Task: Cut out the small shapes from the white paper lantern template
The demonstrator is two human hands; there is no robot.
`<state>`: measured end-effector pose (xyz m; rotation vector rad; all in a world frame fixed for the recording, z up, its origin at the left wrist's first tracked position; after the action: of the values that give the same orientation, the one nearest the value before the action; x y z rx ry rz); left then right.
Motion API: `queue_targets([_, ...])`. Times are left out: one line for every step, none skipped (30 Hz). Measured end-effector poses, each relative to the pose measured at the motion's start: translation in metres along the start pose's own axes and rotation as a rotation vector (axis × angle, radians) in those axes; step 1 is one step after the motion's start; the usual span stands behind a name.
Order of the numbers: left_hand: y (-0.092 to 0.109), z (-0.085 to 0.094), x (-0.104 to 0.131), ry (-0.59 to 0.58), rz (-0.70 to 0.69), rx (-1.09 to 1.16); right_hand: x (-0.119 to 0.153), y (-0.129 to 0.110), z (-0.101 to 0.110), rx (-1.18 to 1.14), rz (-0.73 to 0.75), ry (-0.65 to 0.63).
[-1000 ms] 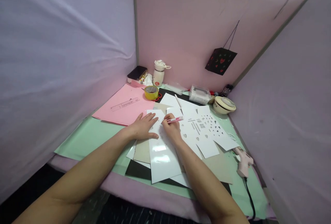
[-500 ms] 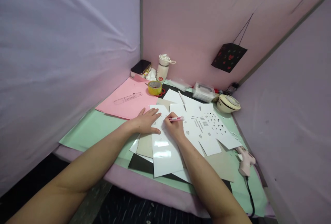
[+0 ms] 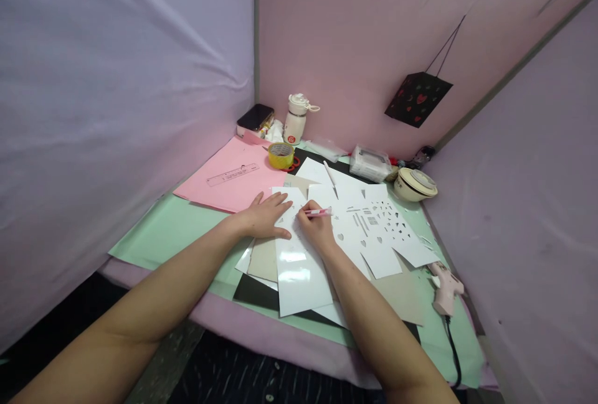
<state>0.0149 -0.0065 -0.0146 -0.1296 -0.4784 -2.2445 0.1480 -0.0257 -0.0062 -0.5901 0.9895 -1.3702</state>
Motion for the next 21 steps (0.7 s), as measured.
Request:
queue_targets([-0.0002, 0.0, 0.0, 0.0, 0.002, 0.001, 0.0001, 0.0001, -0.0002, 0.0, -0.002, -0.001])
queue_targets([-0.0004, -0.0001, -0.0001, 0.001, 0.004, 0.001, 0.0002, 0.0001, -0.0004, 0.001, -0.003, -0.001])
queue_targets([-0.0007, -0.0002, -0.0002, 0.002, 0.006, 0.0, 0.0002, 0.0, -0.0005, 0.002, -0.002, -0.001])
queue_targets([-0.0009, -0.0004, -0.0003, 0.003, 0.006, 0.0, 0.0003, -0.0001, -0.0005, 0.005, 0.0, 0.0])
queue_targets([-0.0011, -0.0005, -0.0004, 0.004, 0.006, -0.001, 0.0003, -0.0002, -0.0005, 0.008, 0.002, 0.002])
queue_targets([-0.0011, -0.0006, -0.0006, 0.005, 0.005, -0.001, 0.0004, -0.0002, -0.0005, 0.012, 0.004, 0.002])
queue_targets([-0.0012, -0.001, -0.0008, 0.004, 0.005, -0.001, 0.0004, -0.0001, -0.0007, 0.016, 0.007, 0.0])
queue_targets([-0.0012, -0.0013, -0.001, 0.001, 0.005, 0.0, 0.0006, 0.0001, -0.0011, 0.022, 0.01, -0.003])
queue_targets([-0.0012, -0.0016, -0.0012, 0.0, 0.005, 0.0, 0.0007, 0.0003, -0.0015, 0.031, 0.015, -0.007])
queue_targets([-0.0012, -0.0017, -0.0014, 0.0, 0.005, 0.001, 0.0008, 0.0006, -0.002, 0.043, 0.02, -0.011])
queue_targets([-0.0011, -0.0017, -0.0016, 0.001, 0.006, 0.0, 0.0008, 0.0011, -0.0025, 0.057, 0.023, -0.015])
queue_targets([-0.0009, -0.0015, -0.0017, 0.002, 0.006, -0.002, 0.0008, 0.0016, -0.0031, 0.071, 0.027, -0.02])
queue_targets([-0.0007, -0.0014, -0.0017, 0.002, 0.007, -0.004, 0.0005, 0.0023, -0.0036, 0.082, 0.029, -0.024])
queue_targets([-0.0006, -0.0013, -0.0017, 0.0, 0.008, -0.006, 0.0, 0.0029, -0.0042, 0.089, 0.031, -0.028])
queue_targets([-0.0006, -0.0014, -0.0016, -0.002, 0.01, -0.009, -0.0006, 0.0034, -0.0048, 0.092, 0.033, -0.031])
queue_targets([-0.0005, -0.0015, -0.0016, -0.004, 0.011, -0.01, -0.0014, 0.0036, -0.0053, 0.093, 0.037, -0.033])
queue_targets([-0.0005, -0.0017, -0.0017, -0.006, 0.011, -0.011, -0.0022, 0.0036, -0.0055, 0.095, 0.043, -0.032])
queue_targets([-0.0004, -0.002, -0.0019, -0.008, 0.01, -0.011, -0.003, 0.0034, -0.0056, 0.097, 0.049, -0.029])
queue_targets([-0.0005, -0.0024, -0.0022, -0.008, 0.01, -0.013, -0.0037, 0.003, -0.0056, 0.098, 0.055, -0.026])
queue_targets([-0.0007, -0.0029, -0.0027, -0.009, 0.01, -0.015, -0.0042, 0.0027, -0.0055, 0.099, 0.059, -0.021])
queue_targets([-0.0009, -0.0036, -0.0032, -0.011, 0.011, -0.018, -0.0045, 0.0022, -0.0053, 0.098, 0.063, -0.016])
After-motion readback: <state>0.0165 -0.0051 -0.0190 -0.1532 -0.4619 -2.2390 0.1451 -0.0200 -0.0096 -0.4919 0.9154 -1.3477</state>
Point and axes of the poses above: each hand's wrist, its own x-axis away from the middle knuckle, its own z-axis out of the back of the hand, y = z × x, the point moved 9 cm from there along -x, towards the middle knuckle, and after that the axes turned 1 degree about -y, right-handed, at the moved point
